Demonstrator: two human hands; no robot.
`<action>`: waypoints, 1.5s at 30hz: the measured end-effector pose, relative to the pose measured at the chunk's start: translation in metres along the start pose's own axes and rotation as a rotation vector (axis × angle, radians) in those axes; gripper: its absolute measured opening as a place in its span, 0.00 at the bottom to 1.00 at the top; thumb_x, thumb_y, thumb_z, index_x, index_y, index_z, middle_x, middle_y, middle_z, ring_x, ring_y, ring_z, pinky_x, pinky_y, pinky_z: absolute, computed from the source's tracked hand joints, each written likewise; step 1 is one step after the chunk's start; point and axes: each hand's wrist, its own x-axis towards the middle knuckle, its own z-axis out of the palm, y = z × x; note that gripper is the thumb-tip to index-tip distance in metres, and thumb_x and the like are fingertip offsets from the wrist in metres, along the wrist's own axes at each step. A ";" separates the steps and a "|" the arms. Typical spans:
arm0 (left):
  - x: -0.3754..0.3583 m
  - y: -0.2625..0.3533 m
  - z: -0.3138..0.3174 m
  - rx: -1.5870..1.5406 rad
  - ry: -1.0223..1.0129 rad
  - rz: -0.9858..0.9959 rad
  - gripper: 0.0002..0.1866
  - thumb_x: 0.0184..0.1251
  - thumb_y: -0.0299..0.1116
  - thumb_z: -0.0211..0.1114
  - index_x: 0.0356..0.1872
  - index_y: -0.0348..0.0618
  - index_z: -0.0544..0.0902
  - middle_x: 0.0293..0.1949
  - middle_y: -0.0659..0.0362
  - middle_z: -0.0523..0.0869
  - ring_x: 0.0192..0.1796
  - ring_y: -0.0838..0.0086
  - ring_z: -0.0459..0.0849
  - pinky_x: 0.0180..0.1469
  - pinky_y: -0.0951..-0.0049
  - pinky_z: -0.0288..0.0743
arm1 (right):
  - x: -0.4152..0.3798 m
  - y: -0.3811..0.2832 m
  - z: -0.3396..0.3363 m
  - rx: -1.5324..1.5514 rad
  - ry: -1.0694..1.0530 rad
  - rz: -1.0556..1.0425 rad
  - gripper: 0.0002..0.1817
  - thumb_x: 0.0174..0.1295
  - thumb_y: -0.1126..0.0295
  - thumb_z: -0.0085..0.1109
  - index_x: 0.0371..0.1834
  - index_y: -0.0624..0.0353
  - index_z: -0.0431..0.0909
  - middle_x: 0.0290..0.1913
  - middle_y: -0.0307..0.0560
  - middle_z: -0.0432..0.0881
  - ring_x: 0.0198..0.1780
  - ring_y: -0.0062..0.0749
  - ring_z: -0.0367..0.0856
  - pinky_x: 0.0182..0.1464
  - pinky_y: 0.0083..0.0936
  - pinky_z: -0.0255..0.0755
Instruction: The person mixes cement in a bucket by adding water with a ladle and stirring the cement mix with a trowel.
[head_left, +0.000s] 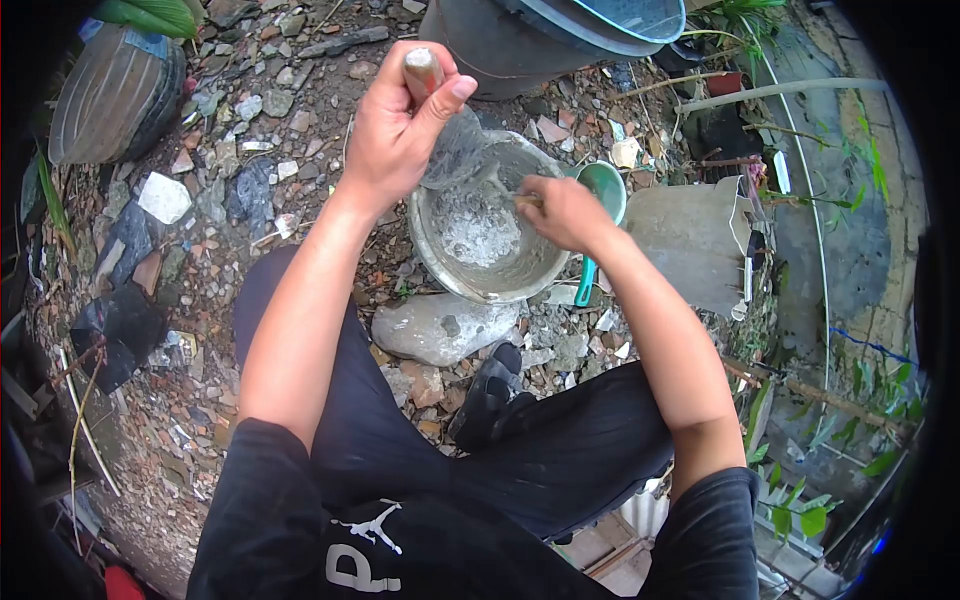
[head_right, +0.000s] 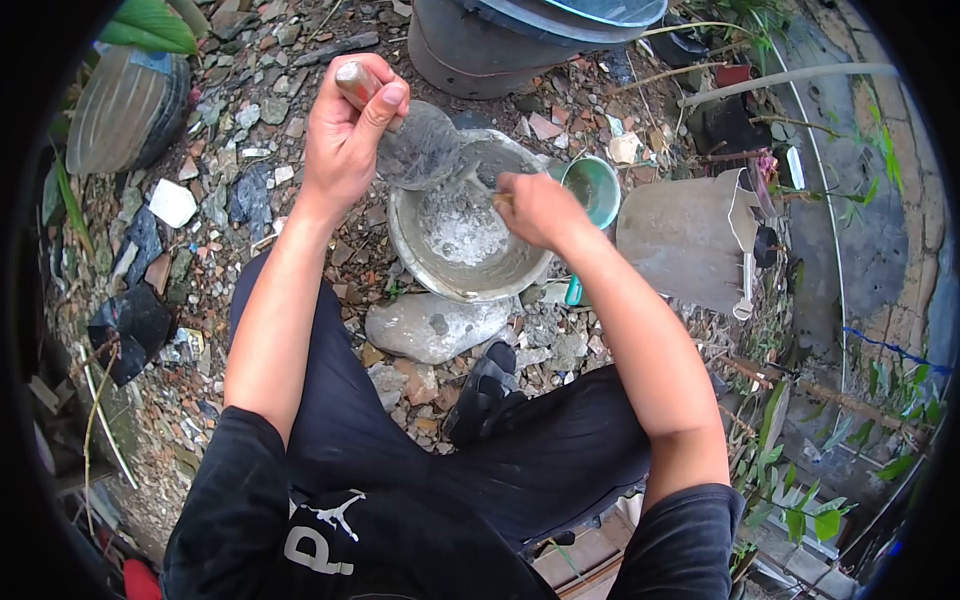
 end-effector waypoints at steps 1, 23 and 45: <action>0.001 0.000 0.001 0.008 -0.003 0.010 0.09 0.82 0.35 0.64 0.52 0.45 0.76 0.38 0.64 0.82 0.39 0.83 0.78 0.43 0.79 0.73 | 0.004 0.002 0.018 0.088 -0.028 -0.042 0.15 0.69 0.61 0.63 0.54 0.55 0.86 0.45 0.64 0.90 0.50 0.58 0.89 0.56 0.49 0.81; -0.001 -0.004 -0.006 0.032 -0.002 -0.035 0.10 0.82 0.35 0.64 0.53 0.45 0.75 0.38 0.64 0.82 0.40 0.83 0.79 0.43 0.79 0.73 | -0.015 -0.025 0.017 -0.235 -0.276 -0.010 0.14 0.64 0.62 0.63 0.45 0.58 0.89 0.46 0.61 0.90 0.50 0.56 0.90 0.53 0.46 0.85; 0.001 -0.003 0.003 -0.019 0.030 -0.030 0.11 0.80 0.38 0.67 0.50 0.46 0.77 0.34 0.67 0.79 0.38 0.85 0.77 0.42 0.80 0.73 | -0.007 0.002 0.034 -0.229 -0.359 0.123 0.21 0.63 0.60 0.63 0.51 0.68 0.87 0.54 0.64 0.89 0.57 0.57 0.88 0.60 0.44 0.82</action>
